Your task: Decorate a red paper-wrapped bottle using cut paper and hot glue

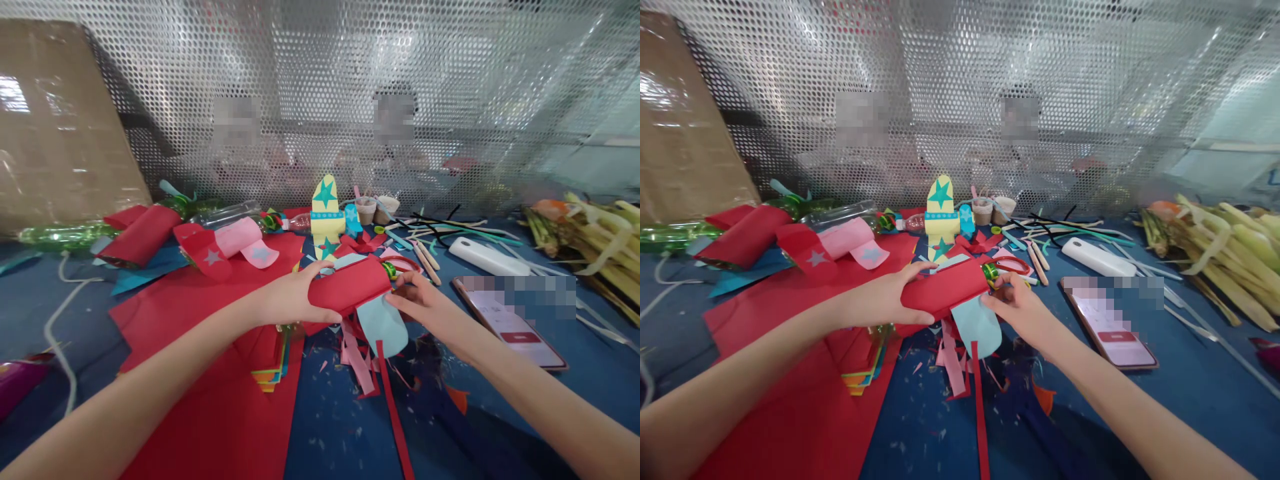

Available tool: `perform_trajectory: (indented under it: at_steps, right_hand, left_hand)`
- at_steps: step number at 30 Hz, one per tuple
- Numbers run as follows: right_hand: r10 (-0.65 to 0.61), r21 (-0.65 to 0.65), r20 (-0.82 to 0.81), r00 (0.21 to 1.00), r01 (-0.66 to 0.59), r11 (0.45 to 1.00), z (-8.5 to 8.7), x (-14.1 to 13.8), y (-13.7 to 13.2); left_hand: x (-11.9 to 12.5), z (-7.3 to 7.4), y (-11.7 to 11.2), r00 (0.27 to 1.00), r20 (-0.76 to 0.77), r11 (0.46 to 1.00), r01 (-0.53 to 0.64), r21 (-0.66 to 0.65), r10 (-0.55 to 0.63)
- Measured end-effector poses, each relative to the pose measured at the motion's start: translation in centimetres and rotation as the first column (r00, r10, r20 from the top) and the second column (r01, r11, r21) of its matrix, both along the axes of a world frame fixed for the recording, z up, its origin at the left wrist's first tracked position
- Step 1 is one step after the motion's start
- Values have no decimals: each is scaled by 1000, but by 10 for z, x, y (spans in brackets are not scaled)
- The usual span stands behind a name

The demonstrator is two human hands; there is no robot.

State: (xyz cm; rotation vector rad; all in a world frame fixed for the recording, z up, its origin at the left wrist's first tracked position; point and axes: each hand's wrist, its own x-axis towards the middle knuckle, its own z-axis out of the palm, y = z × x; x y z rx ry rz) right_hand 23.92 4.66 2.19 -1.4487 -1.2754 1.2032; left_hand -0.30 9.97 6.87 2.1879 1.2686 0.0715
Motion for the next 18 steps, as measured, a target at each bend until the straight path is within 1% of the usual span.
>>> perform_trajectory:
  at_steps: [5,8,11,14,18]
  right_hand:
    - [-27,-80,-64,998,22,997,8,-2,-3]
    - [-67,-107,-86,994,58,993,10,-3,-6]
    - [-96,-118,-114,989,83,990,12,-5,-6]
    - [-84,-114,-175,981,64,991,14,-5,-5]
    - [-106,-97,-263,959,83,992,12,-2,-2]
  left_hand:
    - [1,-4,-3,999,43,998,-10,67,7]
    - [1,-5,-4,998,60,996,-5,88,0]
    - [1,-2,-5,998,65,996,6,94,-12]
    - [2,2,-8,997,67,997,30,75,-35]
    - [5,6,-12,997,71,998,38,59,-42]
